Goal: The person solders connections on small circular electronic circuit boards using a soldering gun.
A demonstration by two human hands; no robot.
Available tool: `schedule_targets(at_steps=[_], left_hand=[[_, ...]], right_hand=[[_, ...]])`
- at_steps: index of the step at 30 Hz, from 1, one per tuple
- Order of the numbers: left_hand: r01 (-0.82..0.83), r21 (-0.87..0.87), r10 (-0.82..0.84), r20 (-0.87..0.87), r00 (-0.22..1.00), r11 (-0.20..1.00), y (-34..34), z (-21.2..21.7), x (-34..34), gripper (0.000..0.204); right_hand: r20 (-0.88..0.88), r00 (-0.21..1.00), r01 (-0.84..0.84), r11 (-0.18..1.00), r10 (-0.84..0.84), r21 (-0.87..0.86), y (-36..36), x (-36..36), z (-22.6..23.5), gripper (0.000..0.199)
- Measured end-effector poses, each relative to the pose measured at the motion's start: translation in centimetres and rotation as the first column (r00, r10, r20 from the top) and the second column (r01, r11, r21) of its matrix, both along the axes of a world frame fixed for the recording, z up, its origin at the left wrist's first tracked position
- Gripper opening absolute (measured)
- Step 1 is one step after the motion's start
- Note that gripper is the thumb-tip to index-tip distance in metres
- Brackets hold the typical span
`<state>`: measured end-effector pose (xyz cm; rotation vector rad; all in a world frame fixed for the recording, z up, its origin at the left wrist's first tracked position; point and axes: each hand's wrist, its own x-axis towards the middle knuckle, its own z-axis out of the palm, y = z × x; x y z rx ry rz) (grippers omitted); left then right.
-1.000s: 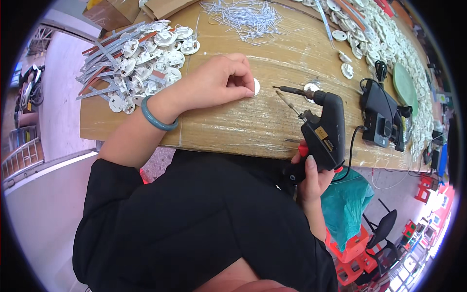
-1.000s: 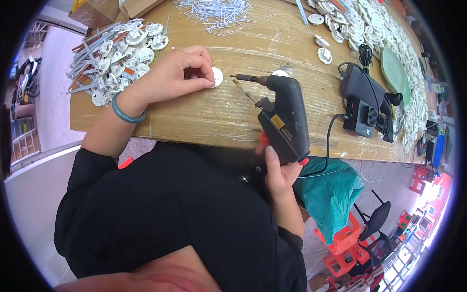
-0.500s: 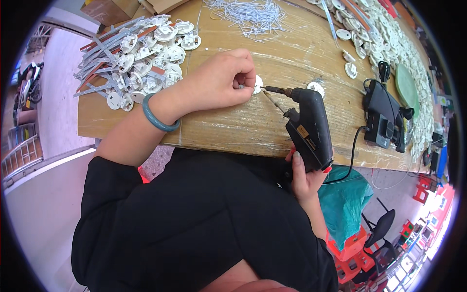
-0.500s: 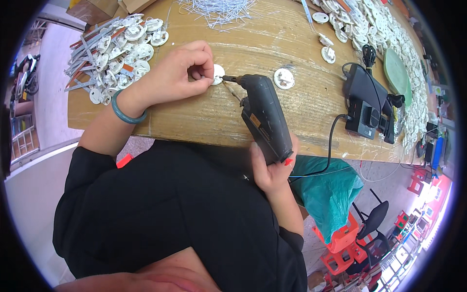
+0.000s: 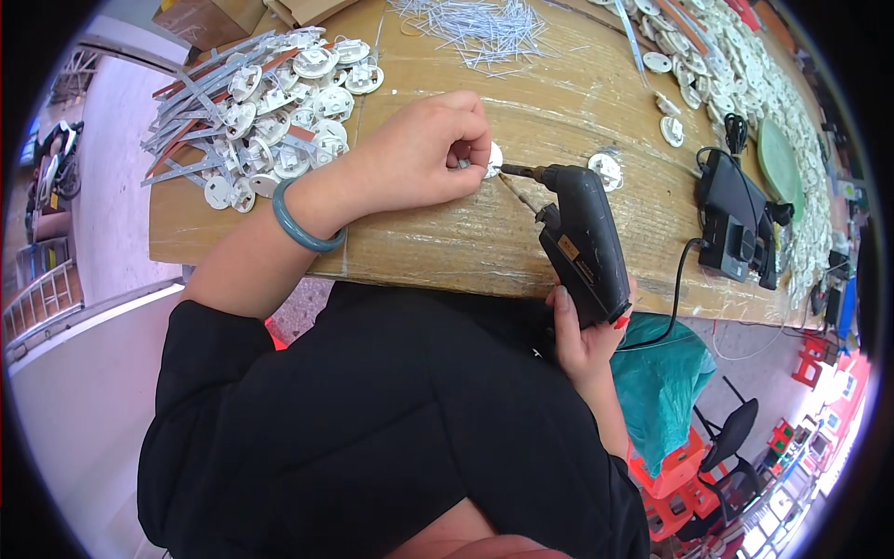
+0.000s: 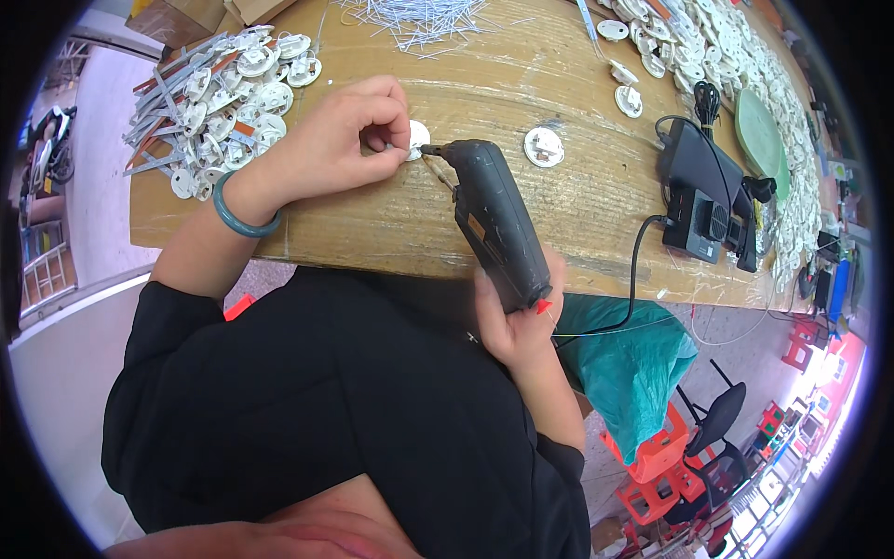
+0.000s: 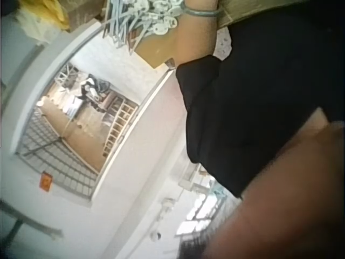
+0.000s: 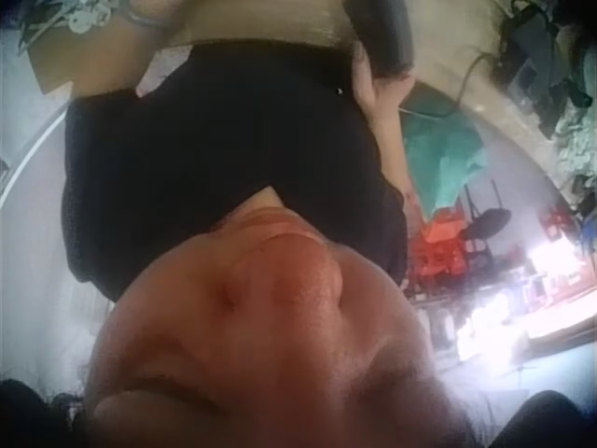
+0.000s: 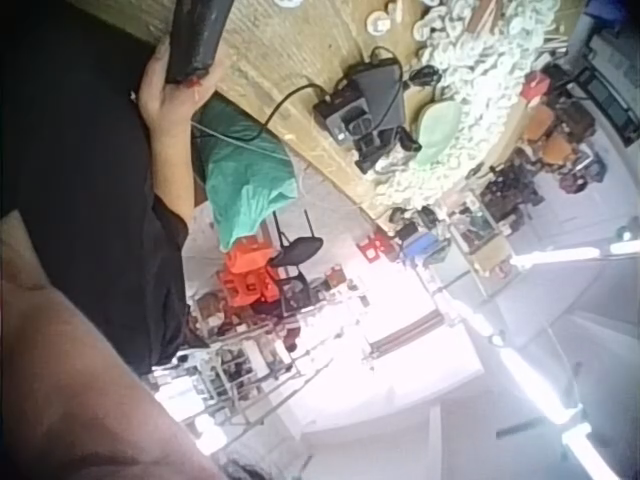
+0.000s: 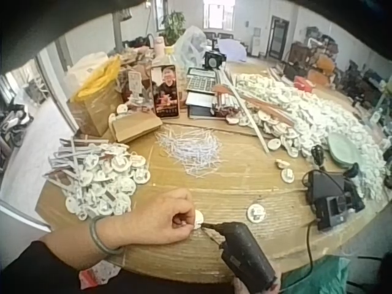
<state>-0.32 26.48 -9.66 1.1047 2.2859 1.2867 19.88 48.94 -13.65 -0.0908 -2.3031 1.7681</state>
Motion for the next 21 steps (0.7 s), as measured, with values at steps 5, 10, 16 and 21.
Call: schedule_targets(at_steps=[5,10,16,21], left_hand=[[-0.002,-0.003,0.002,-0.016,1.000,1.000,0.0,-0.1,0.0,0.009],[-0.003,-0.007,0.003,-0.002,1.000,1.000,0.0,0.0,0.1,0.009],[-0.005,-0.010,0.005,-0.007,1.000,1.000,0.0,0.0,0.2,0.008],[-0.006,-0.002,0.005,-0.014,1.000,1.000,0.1,0.2,0.2,0.008]], right_hand=[[-0.025,1.000,0.000,1.000,0.000,0.012,-0.2,-0.1,0.0,0.046],[-0.040,0.999,-0.018,1.000,0.019,0.019,-0.1,0.0,-0.1,0.046],[-0.031,1.000,0.002,1.000,-0.002,-0.001,-0.2,0.0,-0.1,0.049],[0.061,0.996,0.072,0.996,-0.069,-0.053,0.5,0.8,-1.2,0.052]])
